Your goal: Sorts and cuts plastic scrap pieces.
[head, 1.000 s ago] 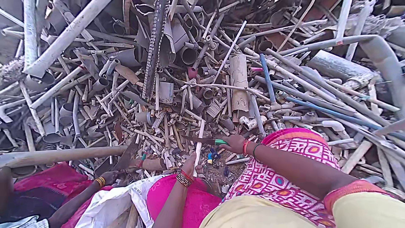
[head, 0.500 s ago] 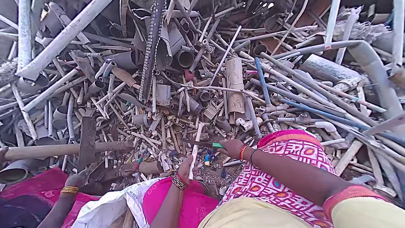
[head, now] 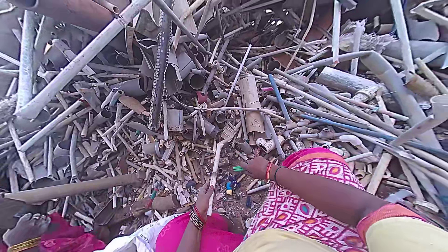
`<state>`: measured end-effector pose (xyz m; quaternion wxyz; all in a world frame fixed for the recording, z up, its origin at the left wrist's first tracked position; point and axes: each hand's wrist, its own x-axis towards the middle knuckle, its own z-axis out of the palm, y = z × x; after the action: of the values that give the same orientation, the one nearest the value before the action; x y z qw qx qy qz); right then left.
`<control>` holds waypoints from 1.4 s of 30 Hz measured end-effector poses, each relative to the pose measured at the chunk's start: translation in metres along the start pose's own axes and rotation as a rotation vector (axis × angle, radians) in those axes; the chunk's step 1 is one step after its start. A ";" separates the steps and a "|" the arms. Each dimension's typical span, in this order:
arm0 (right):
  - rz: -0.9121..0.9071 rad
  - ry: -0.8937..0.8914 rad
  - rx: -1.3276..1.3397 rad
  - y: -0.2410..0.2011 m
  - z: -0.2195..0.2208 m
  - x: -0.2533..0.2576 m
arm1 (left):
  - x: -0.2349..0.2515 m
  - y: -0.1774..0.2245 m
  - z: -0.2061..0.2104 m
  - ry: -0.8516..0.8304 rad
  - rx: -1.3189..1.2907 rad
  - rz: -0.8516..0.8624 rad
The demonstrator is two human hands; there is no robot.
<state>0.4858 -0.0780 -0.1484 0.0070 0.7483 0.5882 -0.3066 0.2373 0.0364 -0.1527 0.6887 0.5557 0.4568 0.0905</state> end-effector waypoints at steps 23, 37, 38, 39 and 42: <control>0.342 0.146 0.296 0.026 -0.015 0.019 | -0.010 -0.009 -0.003 -0.356 -0.643 -0.156; 0.493 0.426 0.481 0.064 -0.036 0.014 | -0.014 -0.019 -0.021 -0.759 -0.733 -0.246; 0.397 0.369 0.407 0.065 -0.037 0.011 | -0.015 -0.019 -0.023 -0.772 -0.735 -0.252; 0.300 0.313 0.308 0.067 -0.040 0.008 | -0.014 -0.017 -0.024 -0.775 -0.741 -0.258; 0.309 0.390 0.317 0.073 -0.049 0.002 | -0.014 -0.016 -0.023 -0.853 -0.759 -0.263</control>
<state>0.5726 -0.0803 -0.1349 -0.1764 0.8657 0.4022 -0.2402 0.2063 0.0373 -0.1578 0.9680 0.1960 0.1401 -0.0701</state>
